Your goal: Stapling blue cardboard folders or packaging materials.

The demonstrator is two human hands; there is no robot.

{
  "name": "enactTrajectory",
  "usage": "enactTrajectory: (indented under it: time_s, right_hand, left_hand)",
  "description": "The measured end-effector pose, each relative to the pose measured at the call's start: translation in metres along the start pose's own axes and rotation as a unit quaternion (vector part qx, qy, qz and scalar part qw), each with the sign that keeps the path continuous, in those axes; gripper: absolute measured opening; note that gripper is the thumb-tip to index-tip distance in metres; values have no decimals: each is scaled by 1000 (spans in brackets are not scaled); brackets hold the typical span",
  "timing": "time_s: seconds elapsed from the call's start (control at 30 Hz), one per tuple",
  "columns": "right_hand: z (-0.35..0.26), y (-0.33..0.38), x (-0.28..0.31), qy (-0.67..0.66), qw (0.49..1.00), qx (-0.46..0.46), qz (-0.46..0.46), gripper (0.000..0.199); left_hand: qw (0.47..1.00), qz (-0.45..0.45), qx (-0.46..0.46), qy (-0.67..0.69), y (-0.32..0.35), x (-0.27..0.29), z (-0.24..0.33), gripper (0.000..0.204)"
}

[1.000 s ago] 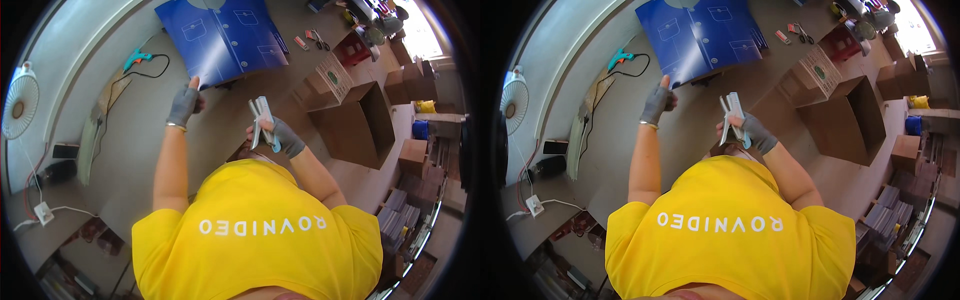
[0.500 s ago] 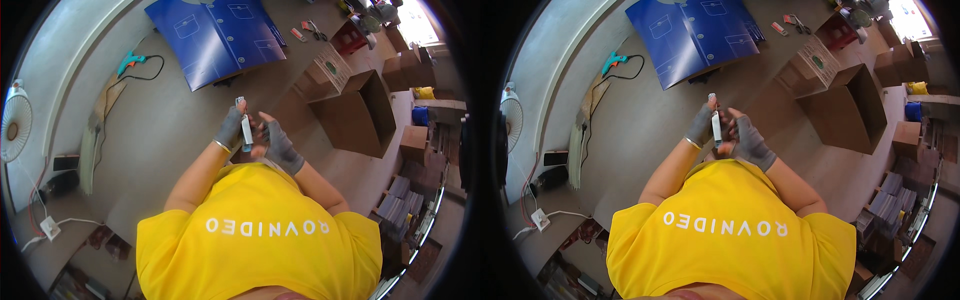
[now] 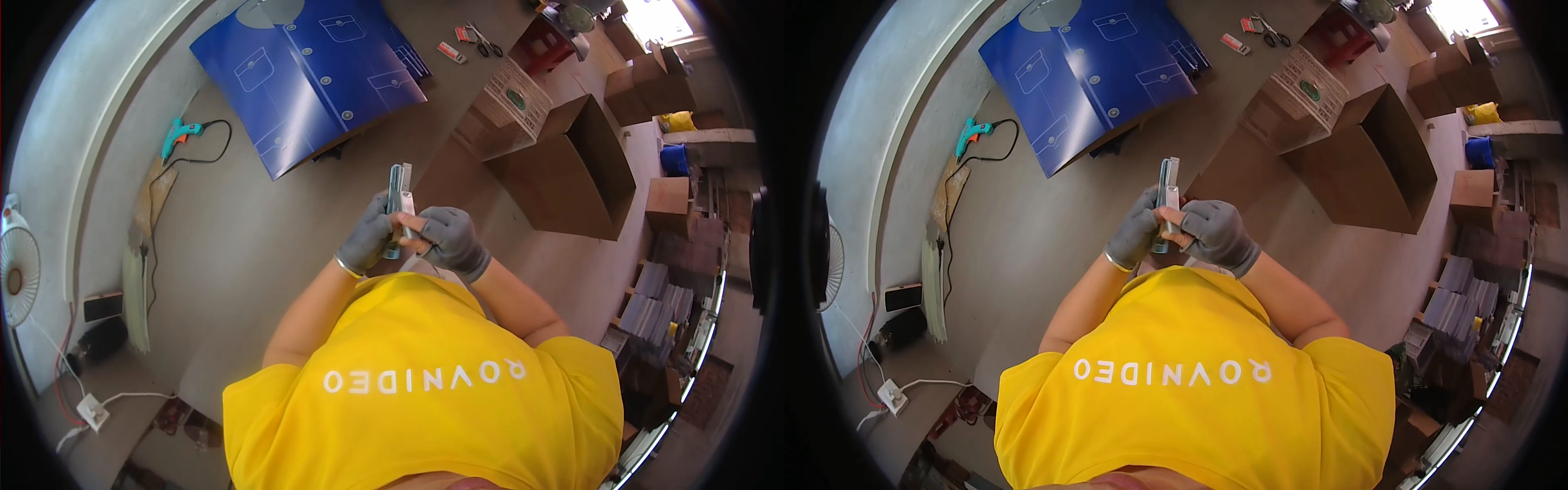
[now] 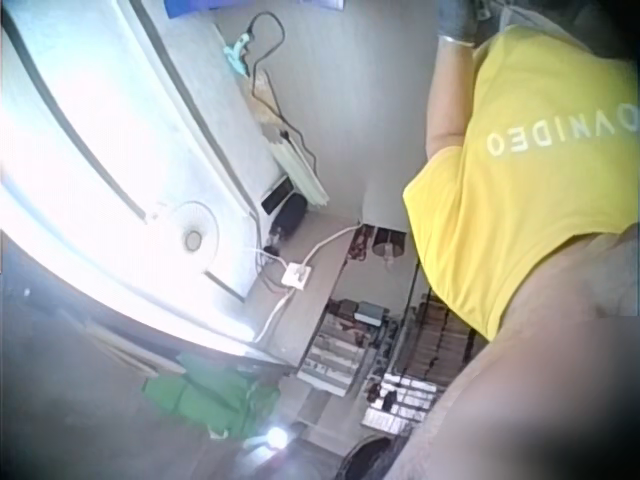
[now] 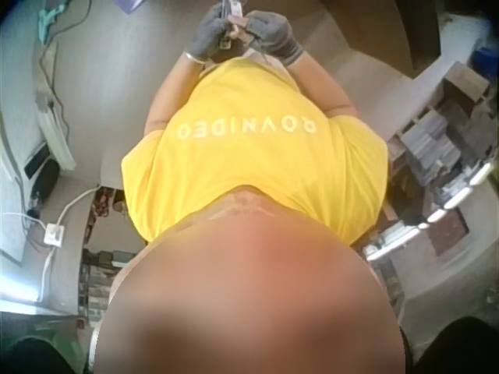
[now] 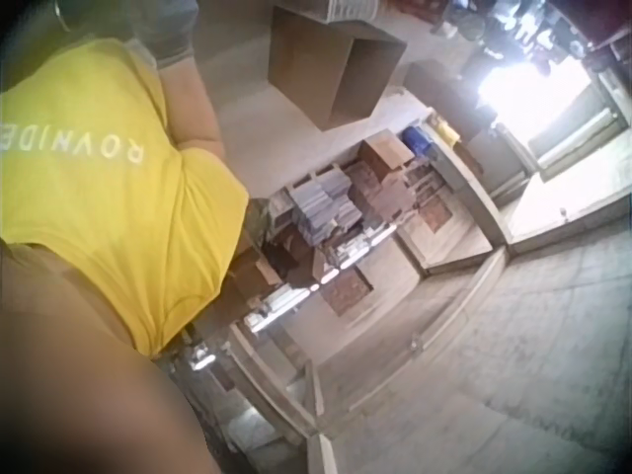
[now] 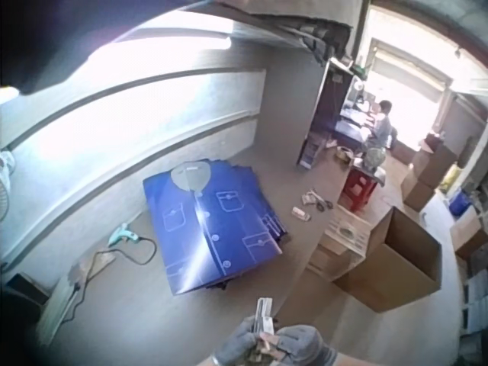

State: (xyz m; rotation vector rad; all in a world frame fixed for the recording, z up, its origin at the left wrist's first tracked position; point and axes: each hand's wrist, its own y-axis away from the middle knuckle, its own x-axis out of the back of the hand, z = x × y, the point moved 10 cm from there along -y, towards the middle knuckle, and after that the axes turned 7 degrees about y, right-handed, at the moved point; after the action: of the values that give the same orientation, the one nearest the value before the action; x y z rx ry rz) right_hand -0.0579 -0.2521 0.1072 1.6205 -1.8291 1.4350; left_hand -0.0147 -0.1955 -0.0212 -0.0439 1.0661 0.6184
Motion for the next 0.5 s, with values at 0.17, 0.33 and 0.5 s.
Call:
enactTrajectory:
  time_s: [0.17,0.33,0.5]
  right_hand:
    - [141,8,27,-201,914,-333,117,17]
    - [256,18,2,-454,734,-486,138,29]
    - [269,17,-38,-532,748,-396,-34,44]
  left_hand:
    - [991,4,56,-118,-34,-9,-7,57]
    - [981,15,67,-179,-87,-26,-15,63]
    - [965,129,16,-227,-127,-28,7,54]
